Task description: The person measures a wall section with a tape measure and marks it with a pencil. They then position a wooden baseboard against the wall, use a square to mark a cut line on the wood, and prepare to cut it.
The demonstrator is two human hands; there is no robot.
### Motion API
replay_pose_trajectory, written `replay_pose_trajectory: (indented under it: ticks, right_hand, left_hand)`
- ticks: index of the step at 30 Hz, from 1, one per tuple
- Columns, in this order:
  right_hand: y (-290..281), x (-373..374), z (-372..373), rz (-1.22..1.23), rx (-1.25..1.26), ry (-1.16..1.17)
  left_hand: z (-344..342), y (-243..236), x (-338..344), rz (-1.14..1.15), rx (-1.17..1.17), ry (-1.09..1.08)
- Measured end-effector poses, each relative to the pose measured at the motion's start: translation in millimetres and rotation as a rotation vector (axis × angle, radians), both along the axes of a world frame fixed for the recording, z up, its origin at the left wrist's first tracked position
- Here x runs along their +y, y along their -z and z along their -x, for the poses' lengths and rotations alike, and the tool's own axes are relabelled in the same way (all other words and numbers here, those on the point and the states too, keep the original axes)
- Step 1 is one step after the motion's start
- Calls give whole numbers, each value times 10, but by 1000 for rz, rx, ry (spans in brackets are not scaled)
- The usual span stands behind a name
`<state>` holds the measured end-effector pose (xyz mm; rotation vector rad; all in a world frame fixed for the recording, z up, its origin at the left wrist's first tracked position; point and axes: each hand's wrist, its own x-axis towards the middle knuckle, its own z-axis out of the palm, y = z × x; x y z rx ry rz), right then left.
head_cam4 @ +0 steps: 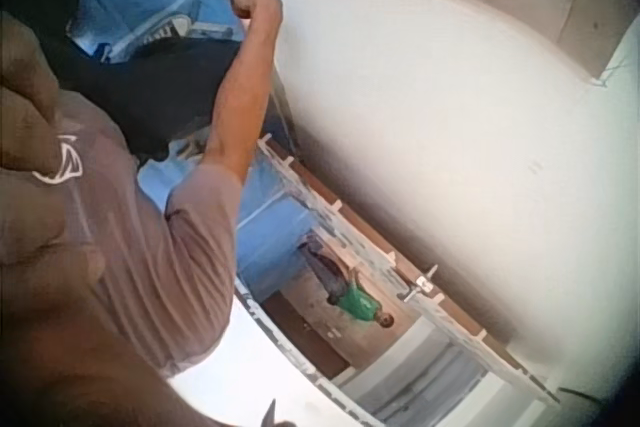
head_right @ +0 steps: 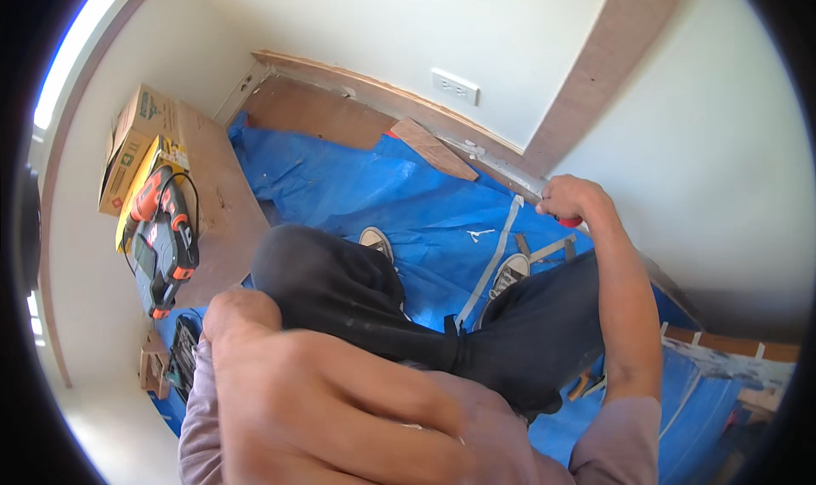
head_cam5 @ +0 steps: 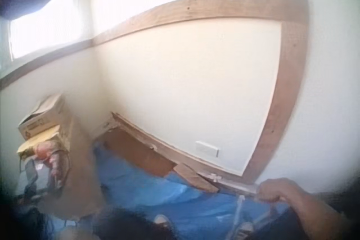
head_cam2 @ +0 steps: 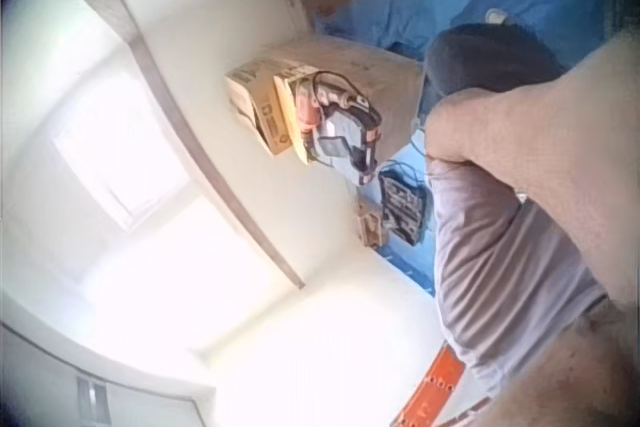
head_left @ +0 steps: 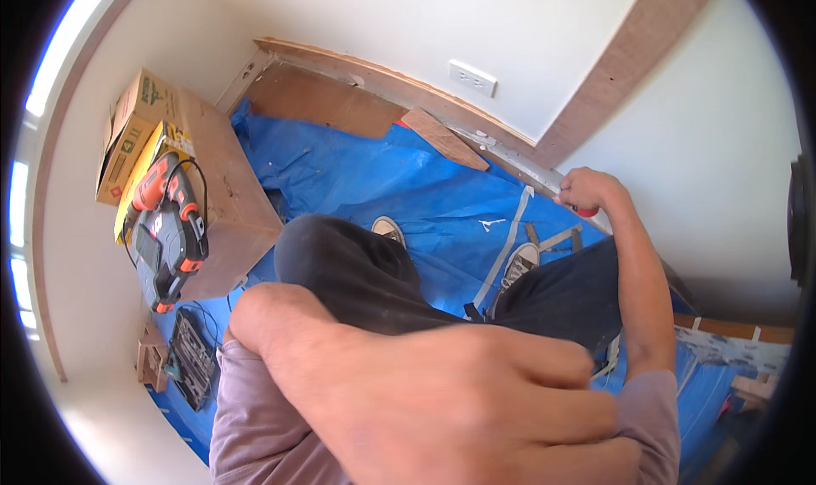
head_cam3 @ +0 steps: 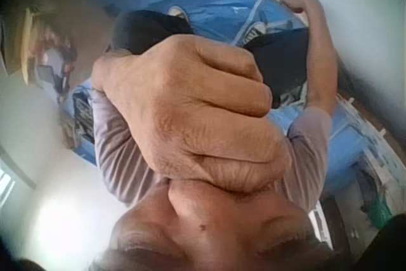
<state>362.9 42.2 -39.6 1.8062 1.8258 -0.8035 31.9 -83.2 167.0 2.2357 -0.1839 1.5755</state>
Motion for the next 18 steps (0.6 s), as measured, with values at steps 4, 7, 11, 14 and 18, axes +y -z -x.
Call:
replay_pose_trajectory:
  ticks: [4, 7, 11, 14, 18]
  right_hand:
    - [-48, -51, 15, -17, -6, -30]
    - [-67, -105, -10, -1, -6, 44]
    - [-178, -128, 76, -35, -11, 35]
    - [-318, -163, 223, -26, -33, 37]
    - [-562, -374, 445, -123, 21, 31]
  left_hand:
    - [249, -104, -31, 47, 137, -46]
    - [523, -70, 268, 89, 486, 77]
    - [419, 542, 537, 395, 952, 74]
    - [344, 1042, 599, 153, 1438, -175]
    - [466, 1541, 1142, 424, 1855, 182]
